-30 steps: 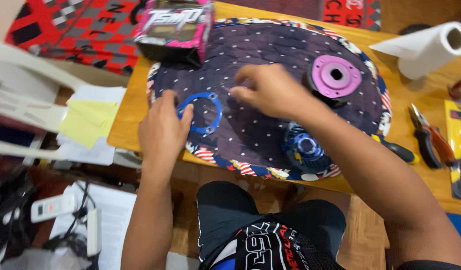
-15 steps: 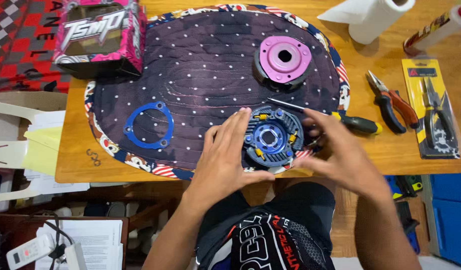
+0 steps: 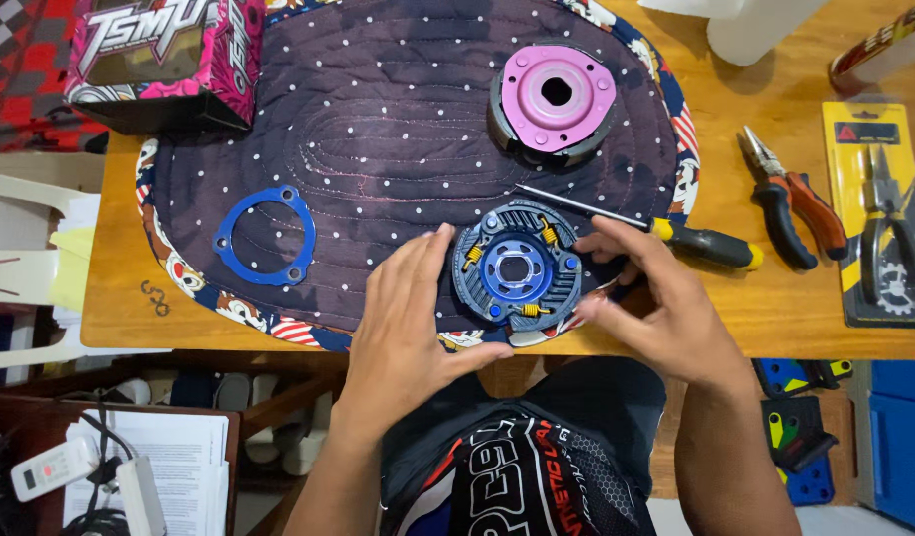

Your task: The person opens a box and removes a pink circular part, then uses a screwdriver to loosen screws on a blue circular mechanical part and removes a blue ring. They then use pliers to adjust internal components of the blue part.

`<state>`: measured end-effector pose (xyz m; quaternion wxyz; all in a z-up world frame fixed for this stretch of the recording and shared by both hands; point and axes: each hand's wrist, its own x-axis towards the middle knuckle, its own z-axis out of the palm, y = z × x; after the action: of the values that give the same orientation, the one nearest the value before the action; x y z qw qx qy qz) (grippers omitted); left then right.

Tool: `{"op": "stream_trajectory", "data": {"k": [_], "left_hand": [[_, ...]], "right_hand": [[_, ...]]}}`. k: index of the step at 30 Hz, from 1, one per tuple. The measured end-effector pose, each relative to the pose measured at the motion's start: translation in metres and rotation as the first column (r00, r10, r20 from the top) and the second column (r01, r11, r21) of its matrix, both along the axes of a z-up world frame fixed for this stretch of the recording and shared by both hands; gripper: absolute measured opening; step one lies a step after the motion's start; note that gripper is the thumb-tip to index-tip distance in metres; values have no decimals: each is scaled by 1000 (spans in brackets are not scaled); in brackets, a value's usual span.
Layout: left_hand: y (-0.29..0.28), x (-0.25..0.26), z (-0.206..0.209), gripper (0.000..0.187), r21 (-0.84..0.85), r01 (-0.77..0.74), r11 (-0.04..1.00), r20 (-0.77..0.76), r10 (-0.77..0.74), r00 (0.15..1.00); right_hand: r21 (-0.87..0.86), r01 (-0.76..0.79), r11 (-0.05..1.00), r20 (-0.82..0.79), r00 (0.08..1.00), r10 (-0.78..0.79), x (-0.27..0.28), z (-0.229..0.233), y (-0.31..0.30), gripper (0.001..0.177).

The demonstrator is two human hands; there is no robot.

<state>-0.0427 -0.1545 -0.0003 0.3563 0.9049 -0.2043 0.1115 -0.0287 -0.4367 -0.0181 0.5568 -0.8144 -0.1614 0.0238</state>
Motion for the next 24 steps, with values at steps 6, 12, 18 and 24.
{"op": "stream_trajectory", "data": {"k": [6, 12, 18, 24], "left_hand": [[-4, 3, -1, 113, 51, -32, 998, -15, 33, 999], [-4, 6, 0, 105, 13, -31, 999, -10, 31, 999], [-4, 8, 3, 106, -12, -36, 999, -69, 35, 997], [-5, 12, 5, 99, -12, -27, 1000, -64, 27, 998]], "right_hand": [[-293, 15, 956, 256, 965, 63, 3, 9, 9, 102], [-232, 80, 970, 99, 993, -58, 1, 9, 13, 101], [-256, 20, 966, 135, 991, 15, 5, 12, 15, 108], [-398, 92, 913, 246, 969, 9, 6, 13, 26, 106]]}}
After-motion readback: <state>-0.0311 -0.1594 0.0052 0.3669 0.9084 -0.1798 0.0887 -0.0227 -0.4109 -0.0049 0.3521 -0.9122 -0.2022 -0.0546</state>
